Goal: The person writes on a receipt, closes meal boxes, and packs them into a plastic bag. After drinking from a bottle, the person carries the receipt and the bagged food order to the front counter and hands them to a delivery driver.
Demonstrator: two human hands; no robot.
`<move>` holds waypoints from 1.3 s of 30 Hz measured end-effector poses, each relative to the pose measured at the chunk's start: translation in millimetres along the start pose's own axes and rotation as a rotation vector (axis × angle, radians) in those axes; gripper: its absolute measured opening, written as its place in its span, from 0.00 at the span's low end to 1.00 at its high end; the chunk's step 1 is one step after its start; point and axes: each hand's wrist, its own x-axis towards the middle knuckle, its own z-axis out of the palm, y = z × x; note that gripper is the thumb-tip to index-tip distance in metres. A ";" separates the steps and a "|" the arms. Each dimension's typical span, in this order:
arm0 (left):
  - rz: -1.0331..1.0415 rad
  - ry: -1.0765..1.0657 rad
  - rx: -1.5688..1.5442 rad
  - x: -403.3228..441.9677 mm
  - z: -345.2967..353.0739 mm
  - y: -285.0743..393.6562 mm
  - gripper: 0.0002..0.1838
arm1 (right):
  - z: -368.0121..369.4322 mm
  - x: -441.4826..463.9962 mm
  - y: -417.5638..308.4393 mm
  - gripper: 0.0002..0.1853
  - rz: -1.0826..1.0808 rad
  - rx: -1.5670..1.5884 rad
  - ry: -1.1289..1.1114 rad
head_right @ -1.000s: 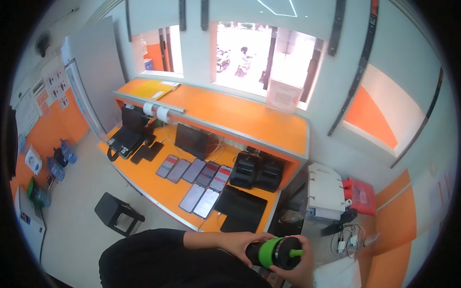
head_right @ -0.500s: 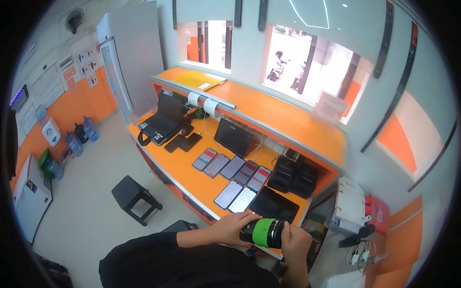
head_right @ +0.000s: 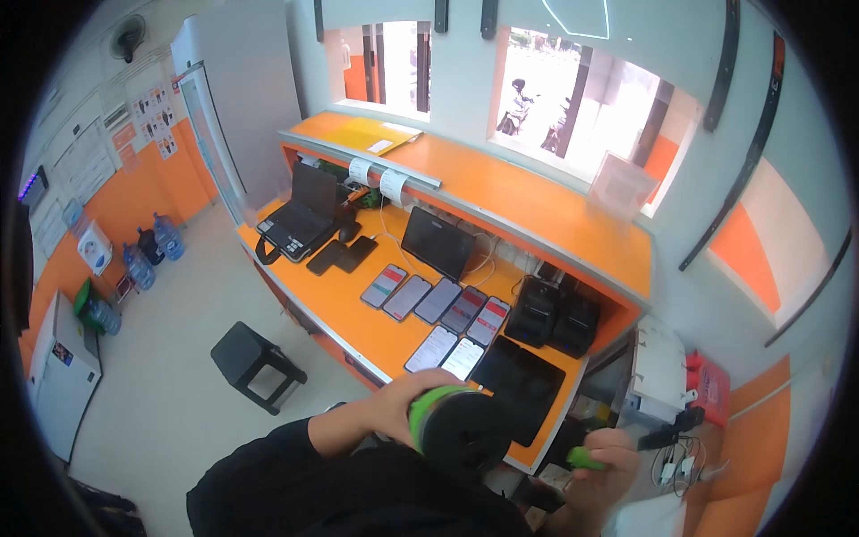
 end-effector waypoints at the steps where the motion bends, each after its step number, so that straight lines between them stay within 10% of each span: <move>1: 0.103 0.066 -0.011 2.4 -3.7 0.7 0.50 | -3.7 -1.7 -0.7 0.23 0.001 -0.026 0.074; 9: 0.726 0.265 0.251 54.7 -28.8 39.0 0.25 | -28.4 -43.3 7.3 0.23 0.209 -0.104 0.143; 39: 0.734 0.252 0.265 53.8 -16.5 21.3 0.22 | -61.5 -102.7 16.0 0.18 0.625 -0.073 0.143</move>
